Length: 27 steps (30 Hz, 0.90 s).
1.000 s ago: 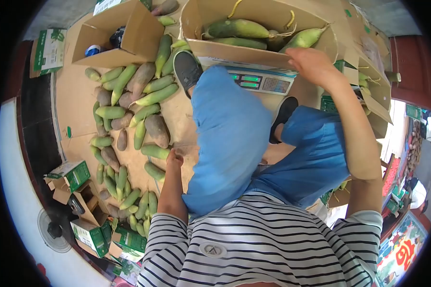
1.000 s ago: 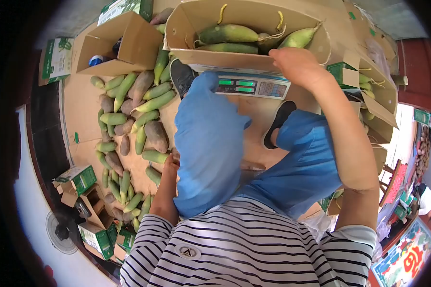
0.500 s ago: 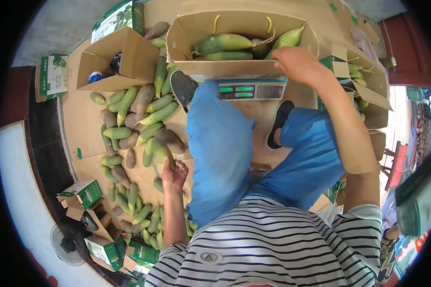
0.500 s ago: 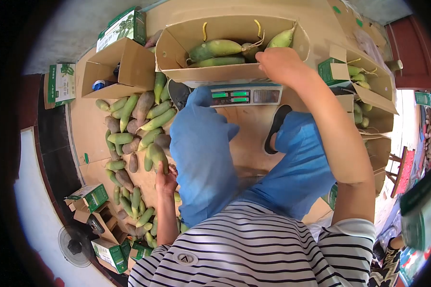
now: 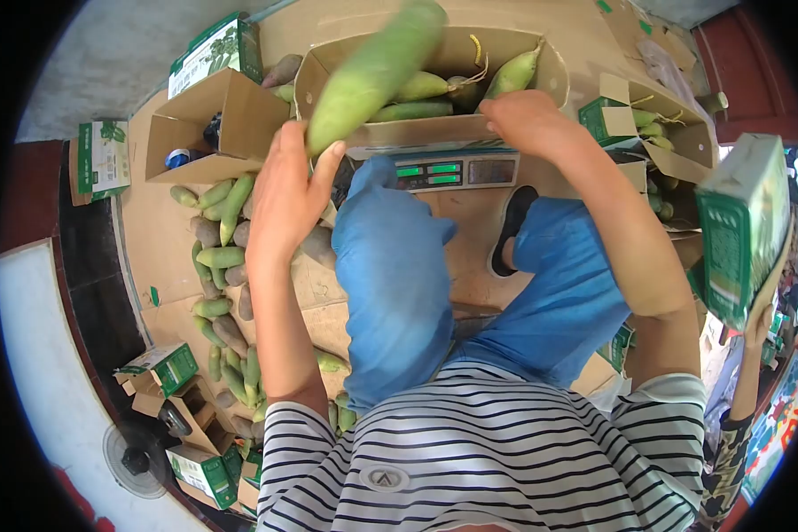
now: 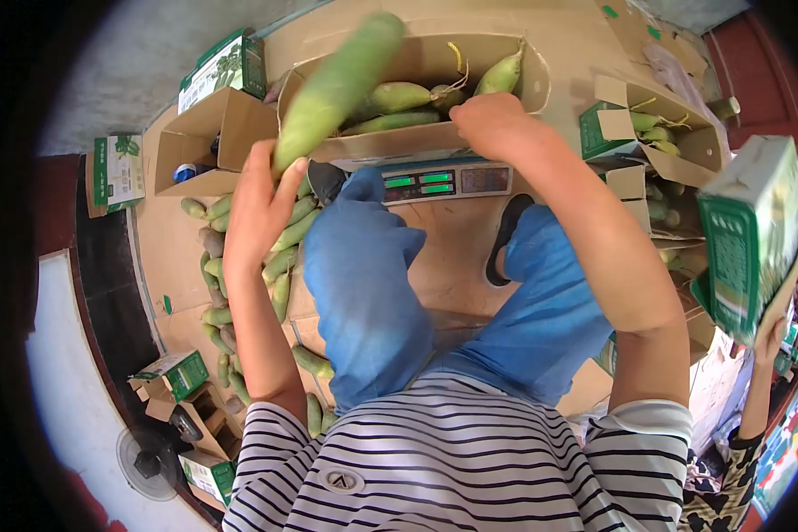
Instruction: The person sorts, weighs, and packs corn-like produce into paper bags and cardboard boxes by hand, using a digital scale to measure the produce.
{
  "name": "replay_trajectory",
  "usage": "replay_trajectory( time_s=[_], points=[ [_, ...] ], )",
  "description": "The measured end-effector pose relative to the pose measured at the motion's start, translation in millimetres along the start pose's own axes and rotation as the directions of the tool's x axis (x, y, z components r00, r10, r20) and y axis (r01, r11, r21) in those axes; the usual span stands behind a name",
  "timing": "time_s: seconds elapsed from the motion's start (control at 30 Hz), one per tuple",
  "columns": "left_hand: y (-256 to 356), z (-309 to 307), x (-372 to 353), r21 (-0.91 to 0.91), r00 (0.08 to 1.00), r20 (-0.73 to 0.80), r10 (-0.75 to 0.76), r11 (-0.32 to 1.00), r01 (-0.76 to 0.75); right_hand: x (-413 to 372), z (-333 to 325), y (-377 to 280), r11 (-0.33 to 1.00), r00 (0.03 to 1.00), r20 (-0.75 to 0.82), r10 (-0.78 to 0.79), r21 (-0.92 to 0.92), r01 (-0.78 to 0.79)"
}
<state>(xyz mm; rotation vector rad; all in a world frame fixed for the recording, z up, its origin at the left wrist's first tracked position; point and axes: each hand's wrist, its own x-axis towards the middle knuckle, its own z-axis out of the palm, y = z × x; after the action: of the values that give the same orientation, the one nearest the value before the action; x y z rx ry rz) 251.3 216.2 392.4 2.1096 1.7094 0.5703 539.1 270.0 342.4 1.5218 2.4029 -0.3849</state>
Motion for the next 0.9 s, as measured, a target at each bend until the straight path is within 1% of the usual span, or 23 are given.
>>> replay_trajectory(
  time_s=[0.03,0.1,0.13,0.17,0.2,0.23,0.27,0.3,0.33,0.37,0.4,0.43,0.47,0.5,0.53,0.57,0.6,0.63,0.73,0.8,0.83,0.87,0.9],
  points=[
    [7,-3,2,0.041,0.998,-0.038,0.059,0.998,-0.057,-1,0,1,1.0,1.0,-0.006,0.008,0.005,-0.008],
    [28,-5,5,0.104,0.975,-0.107,0.197,0.977,-0.186,-8,-2,5,0.997,0.987,-0.151,-0.063,0.029,0.068],
    [42,-7,0,0.055,0.978,-0.081,0.192,0.981,-0.188,-16,-10,4,0.995,0.972,-0.221,-0.085,0.03,0.094],
    [60,-10,-6,0.051,0.971,-0.048,0.235,0.971,-0.232,-28,-18,4,0.994,0.944,-0.32,-0.077,0.053,0.099],
    [77,-14,-12,0.046,0.961,-0.02,0.278,0.96,-0.276,-47,-38,0,0.984,0.914,-0.406,-0.014,0.156,0.085],
    [93,-17,-19,0.04,0.948,0.003,0.319,0.947,-0.318,-72,-52,5,0.964,0.811,-0.584,0.028,0.231,0.133],
    [107,-22,-24,0.038,0.935,0.027,0.354,0.934,-0.355,-94,-64,11,0.936,0.674,-0.734,0.078,0.287,0.204],
    [118,-26,-27,0.04,0.92,0.058,0.388,0.92,-0.391,-125,-75,23,0.928,0.591,-0.765,0.255,0.365,0.072],
    [126,-27,-26,0.025,0.909,0.071,0.41,0.911,-0.412,-162,-79,42,0.89,0.477,-0.773,0.419,0.453,-0.048],
    [133,-29,-26,0.013,0.9,0.084,0.428,0.903,-0.43,-191,-81,73,0.911,0.264,-0.872,0.412,0.403,-0.09],
    [139,-30,-24,0.007,0.892,0.093,0.442,0.896,-0.444,-225,-75,108,0.88,0.121,-0.892,0.436,0.394,-0.268],
    [144,-29,-22,0.029,0.879,0.112,0.463,0.883,-0.469,-261,-51,160,0.826,-0.089,-0.908,0.41,0.411,-0.385],
    [149,-28,-20,0.055,0.868,0.13,0.479,0.871,-0.489,-312,-16,223,0.717,-0.13,-0.938,0.322,0.331,-0.613],
    [155,-27,-19,0.084,0.859,0.146,0.491,0.859,-0.505,-361,31,277,0.538,-0.228,-0.876,0.424,0.447,-0.715],
    [161,-25,-18,0.063,0.843,0.154,0.516,0.846,-0.529,-391,85,321,0.418,-0.467,-0.637,0.613,0.763,-0.493],
    [169,-21,-17,0.042,0.827,0.164,0.538,0.834,-0.551,-405,117,344,0.228,-0.599,-0.297,0.744,0.955,-0.19],
    [173,-16,-13,0.024,0.813,0.175,0.555,0.823,-0.567,-401,120,331,0.069,-0.536,-0.028,0.844,0.996,0.057],
    [174,-8,-9,0.033,0.797,0.211,0.566,0.81,-0.585,-397,127,318,-0.124,-0.395,0.233,0.889,0.952,0.281],
    [158,30,8,0.07,0.777,0.288,0.559,0.797,-0.6,-353,135,320,-0.383,0.079,0.405,0.911,0.758,0.528],
    [141,57,12,0.064,0.783,0.312,0.538,0.81,-0.582,-327,128,325,-0.26,0.121,0.231,0.965,0.811,0.524],
    [134,66,12,0.129,0.787,0.352,0.507,0.806,-0.578,-316,117,321,-0.191,0.136,0.14,0.981,0.83,0.524],
    [126,73,12,0.189,0.79,0.392,0.471,0.8,-0.57,-305,103,318,-0.163,0.077,0.143,0.987,0.844,0.51],
    [120,76,12,0.248,0.795,0.431,0.427,0.791,-0.559,-297,95,319,-0.123,0.092,0.088,0.992,0.854,0.506]
  ],
)
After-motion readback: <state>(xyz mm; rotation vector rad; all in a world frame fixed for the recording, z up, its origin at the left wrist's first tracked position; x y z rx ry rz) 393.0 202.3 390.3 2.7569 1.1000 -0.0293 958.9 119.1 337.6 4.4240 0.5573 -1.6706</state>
